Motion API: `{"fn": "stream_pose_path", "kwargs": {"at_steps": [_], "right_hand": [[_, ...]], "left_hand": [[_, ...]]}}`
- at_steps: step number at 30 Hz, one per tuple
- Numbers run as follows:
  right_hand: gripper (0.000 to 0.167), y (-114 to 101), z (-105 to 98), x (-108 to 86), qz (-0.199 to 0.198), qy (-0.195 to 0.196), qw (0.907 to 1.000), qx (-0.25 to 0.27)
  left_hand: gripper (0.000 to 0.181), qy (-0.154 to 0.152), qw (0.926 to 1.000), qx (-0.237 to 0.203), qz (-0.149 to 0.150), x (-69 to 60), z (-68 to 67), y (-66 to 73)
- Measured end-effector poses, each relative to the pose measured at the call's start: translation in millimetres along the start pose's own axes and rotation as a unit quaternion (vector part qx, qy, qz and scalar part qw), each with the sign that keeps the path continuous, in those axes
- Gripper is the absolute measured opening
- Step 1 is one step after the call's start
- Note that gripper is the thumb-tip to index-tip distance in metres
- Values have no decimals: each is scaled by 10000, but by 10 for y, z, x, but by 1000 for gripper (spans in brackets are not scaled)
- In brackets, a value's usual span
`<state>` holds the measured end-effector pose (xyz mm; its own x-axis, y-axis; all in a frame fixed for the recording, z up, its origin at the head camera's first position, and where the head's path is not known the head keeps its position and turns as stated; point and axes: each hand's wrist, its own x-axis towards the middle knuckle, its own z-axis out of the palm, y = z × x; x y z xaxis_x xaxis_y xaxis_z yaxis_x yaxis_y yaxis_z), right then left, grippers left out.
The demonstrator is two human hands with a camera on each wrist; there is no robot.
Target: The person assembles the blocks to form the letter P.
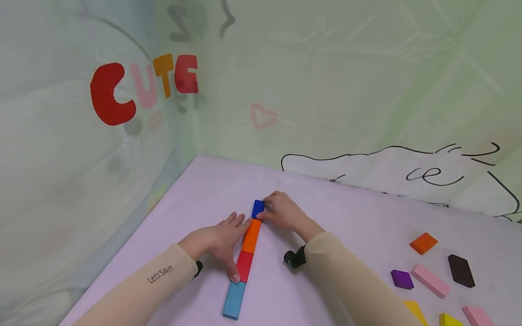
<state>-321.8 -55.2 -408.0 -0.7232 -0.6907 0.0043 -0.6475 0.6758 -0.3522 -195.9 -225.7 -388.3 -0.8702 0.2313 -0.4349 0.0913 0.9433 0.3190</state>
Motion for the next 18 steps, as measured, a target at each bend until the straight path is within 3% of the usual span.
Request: {"fn": "stream_pose_path", "kwargs": {"at_steps": [18], "right_hand": [[53,-28,6,-4,106,-37,9999,-4]], "left_hand": [[127,-32,10000,28,-79,8,5,6]]}}
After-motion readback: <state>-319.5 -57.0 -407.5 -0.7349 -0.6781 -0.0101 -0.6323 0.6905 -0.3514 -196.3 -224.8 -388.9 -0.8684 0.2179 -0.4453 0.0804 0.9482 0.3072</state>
